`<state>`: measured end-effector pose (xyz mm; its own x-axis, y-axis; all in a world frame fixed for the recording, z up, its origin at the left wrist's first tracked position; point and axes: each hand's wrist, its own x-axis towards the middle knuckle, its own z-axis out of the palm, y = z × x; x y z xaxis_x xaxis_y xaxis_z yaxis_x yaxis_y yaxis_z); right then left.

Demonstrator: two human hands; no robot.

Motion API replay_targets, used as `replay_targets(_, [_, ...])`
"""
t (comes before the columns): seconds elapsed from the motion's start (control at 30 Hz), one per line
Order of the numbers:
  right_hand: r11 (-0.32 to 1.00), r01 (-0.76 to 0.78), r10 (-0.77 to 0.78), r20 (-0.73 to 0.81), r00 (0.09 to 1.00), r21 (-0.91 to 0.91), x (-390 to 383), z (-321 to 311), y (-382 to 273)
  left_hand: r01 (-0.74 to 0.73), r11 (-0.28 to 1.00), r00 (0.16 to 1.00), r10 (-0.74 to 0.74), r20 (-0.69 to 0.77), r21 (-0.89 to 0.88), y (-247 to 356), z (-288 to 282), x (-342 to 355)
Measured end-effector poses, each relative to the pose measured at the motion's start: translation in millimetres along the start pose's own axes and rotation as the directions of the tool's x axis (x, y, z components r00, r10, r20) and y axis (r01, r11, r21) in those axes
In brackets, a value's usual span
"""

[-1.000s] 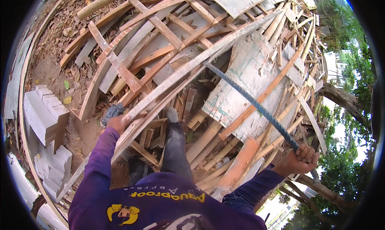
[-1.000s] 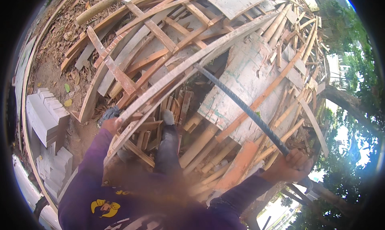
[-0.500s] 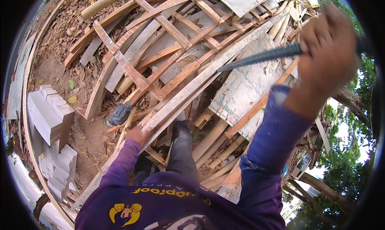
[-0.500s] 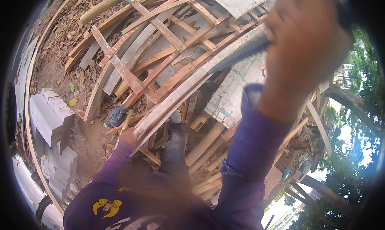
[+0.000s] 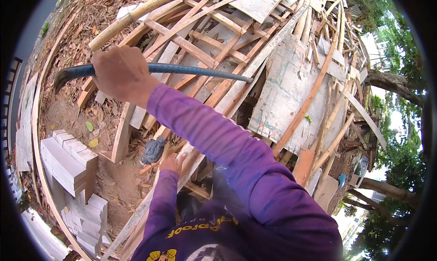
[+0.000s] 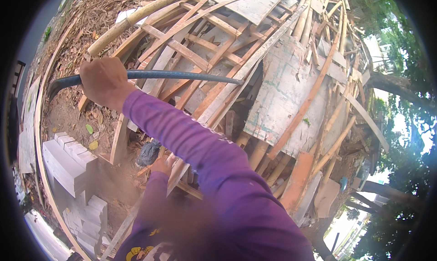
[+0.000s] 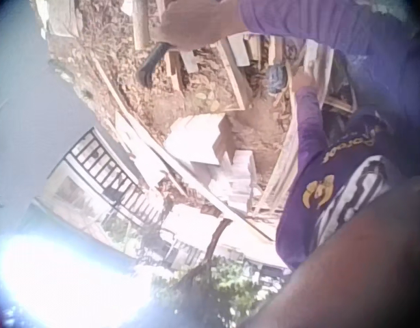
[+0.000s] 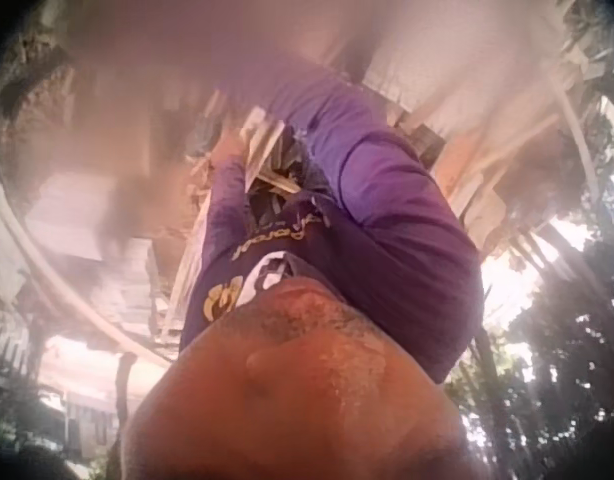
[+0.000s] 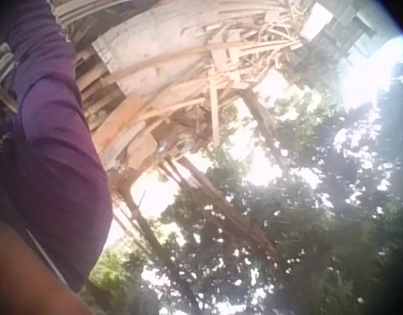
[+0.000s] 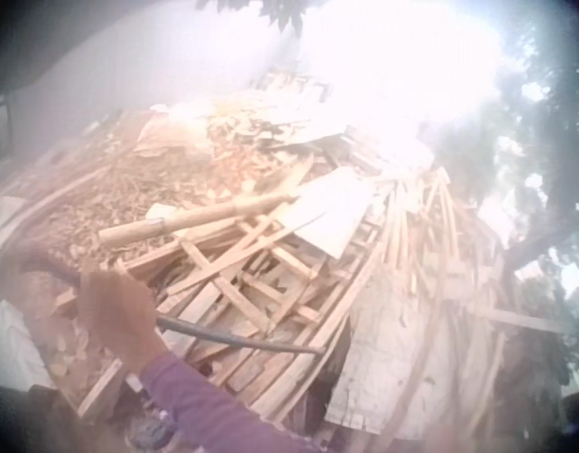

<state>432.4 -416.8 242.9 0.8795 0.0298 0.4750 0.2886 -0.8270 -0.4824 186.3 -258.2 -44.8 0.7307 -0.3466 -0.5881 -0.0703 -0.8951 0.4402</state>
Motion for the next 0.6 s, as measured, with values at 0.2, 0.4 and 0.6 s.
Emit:
replay_targets(0.2, [0.975,-0.026,0.091,-0.286,0.954,0.223,-20.2,-180.2,23.7,-0.026,1.0,0.999,0.026,-0.025,0.003,-9.4,0.5,14.2])
replay_targets(0.4, [0.847,0.037,0.322,-0.567,0.758,0.53,-51.0,-349.7,6.3,0.018,0.998,0.997,-0.022,0.073,0.064,6.7,-12.5,4.2])
replay_targets(0.6, [0.874,-0.003,0.343,-0.611,0.714,0.486,-74.3,-355.3,45.9,-0.016,1.0,1.0,0.016,0.022,-0.009,11.3,15.1,-13.8])
